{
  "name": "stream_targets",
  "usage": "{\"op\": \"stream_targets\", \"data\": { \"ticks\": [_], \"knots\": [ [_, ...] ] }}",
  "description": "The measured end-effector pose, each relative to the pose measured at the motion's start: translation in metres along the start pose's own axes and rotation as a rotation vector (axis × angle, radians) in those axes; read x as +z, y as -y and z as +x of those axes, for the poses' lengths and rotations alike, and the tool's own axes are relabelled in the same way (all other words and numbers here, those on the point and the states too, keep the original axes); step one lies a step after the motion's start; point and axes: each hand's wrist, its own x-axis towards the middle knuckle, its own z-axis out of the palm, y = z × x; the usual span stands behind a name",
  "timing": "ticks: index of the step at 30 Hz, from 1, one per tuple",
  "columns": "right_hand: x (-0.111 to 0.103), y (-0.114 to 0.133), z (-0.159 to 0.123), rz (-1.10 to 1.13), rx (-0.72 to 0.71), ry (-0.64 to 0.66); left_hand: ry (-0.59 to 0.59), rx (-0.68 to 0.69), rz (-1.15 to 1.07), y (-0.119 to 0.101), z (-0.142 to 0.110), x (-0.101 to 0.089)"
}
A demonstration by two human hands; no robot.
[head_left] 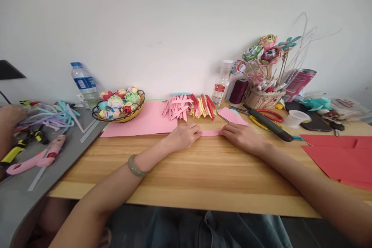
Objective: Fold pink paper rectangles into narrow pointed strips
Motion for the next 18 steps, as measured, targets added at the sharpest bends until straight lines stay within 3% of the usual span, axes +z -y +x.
{"op": "stream_targets", "data": {
  "ticks": [13, 16, 18],
  "knots": [
    [0.007, -0.003, -0.004, 0.080, 0.038, -0.076, 0.033, -0.078, -0.094, -0.001, 0.006, -0.005],
    [0.005, -0.007, -0.002, 0.085, 0.038, -0.087, 0.048, -0.114, -0.121, 0.000, 0.012, -0.017],
    [-0.004, -0.005, -0.008, 0.085, 0.031, -0.096, 0.055, -0.127, -0.134, -0.004, 0.009, -0.036]
  ]
}}
